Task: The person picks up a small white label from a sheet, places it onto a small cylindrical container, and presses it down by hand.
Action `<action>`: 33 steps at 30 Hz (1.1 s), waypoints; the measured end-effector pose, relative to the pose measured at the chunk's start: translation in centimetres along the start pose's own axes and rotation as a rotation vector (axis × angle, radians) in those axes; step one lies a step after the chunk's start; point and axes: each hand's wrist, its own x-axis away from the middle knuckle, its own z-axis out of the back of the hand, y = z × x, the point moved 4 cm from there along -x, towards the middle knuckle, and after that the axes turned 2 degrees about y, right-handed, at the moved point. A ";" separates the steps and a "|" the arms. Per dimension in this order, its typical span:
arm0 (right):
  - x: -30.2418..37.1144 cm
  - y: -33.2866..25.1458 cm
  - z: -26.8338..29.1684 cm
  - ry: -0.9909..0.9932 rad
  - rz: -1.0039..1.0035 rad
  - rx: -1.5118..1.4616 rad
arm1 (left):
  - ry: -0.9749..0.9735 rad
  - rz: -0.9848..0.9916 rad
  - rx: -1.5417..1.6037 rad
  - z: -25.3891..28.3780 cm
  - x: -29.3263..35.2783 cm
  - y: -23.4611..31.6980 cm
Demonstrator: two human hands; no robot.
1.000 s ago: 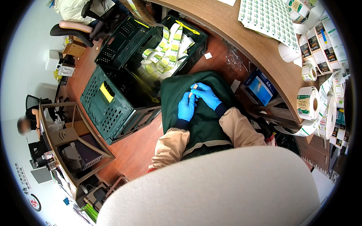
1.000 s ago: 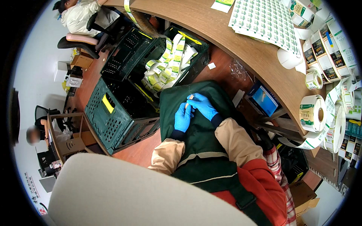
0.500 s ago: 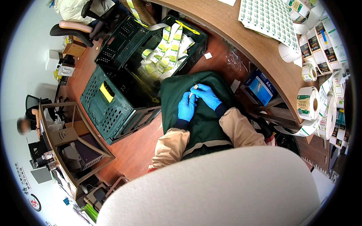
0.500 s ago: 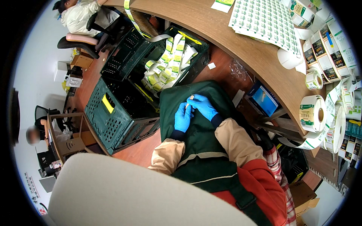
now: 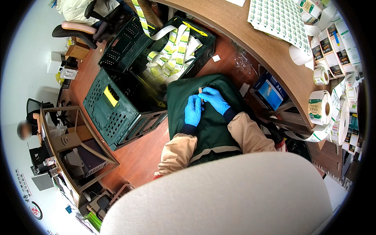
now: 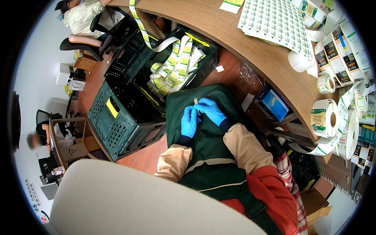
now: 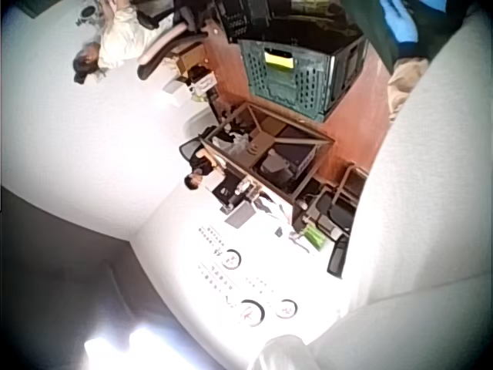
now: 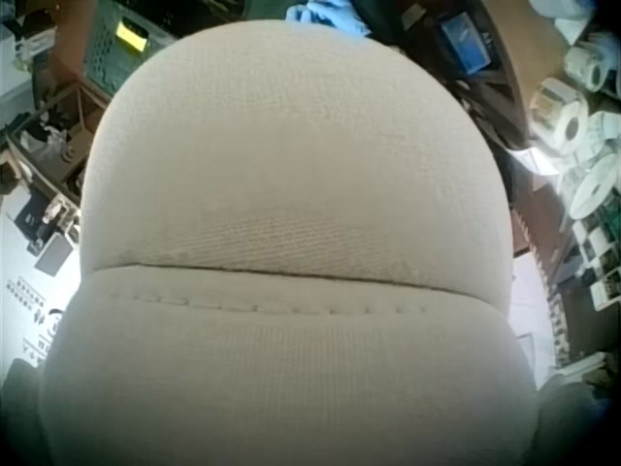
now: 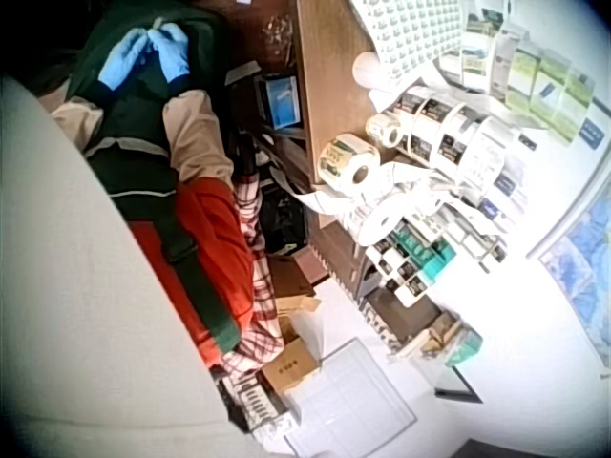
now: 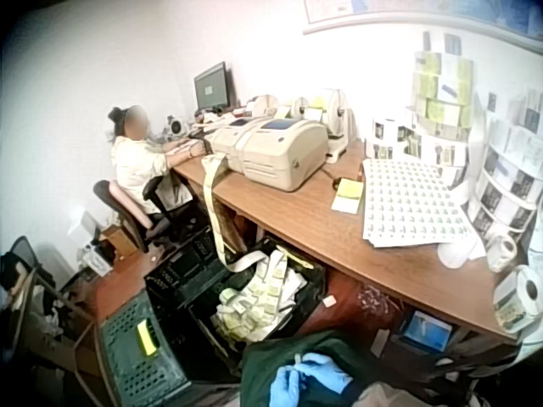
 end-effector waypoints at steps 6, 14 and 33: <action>0.1 -0.2 -0.3 0.083 0.042 -0.036 | -0.015 -0.023 -0.052 -0.1 0.1 -0.4; 0.1 -0.3 -0.3 0.046 -0.040 -0.081 | -0.030 -0.009 -0.006 0.0 0.1 -0.7; 0.0 -0.1 -0.1 0.013 0.022 -0.009 | 0.004 -0.021 -0.040 -0.1 0.0 -1.2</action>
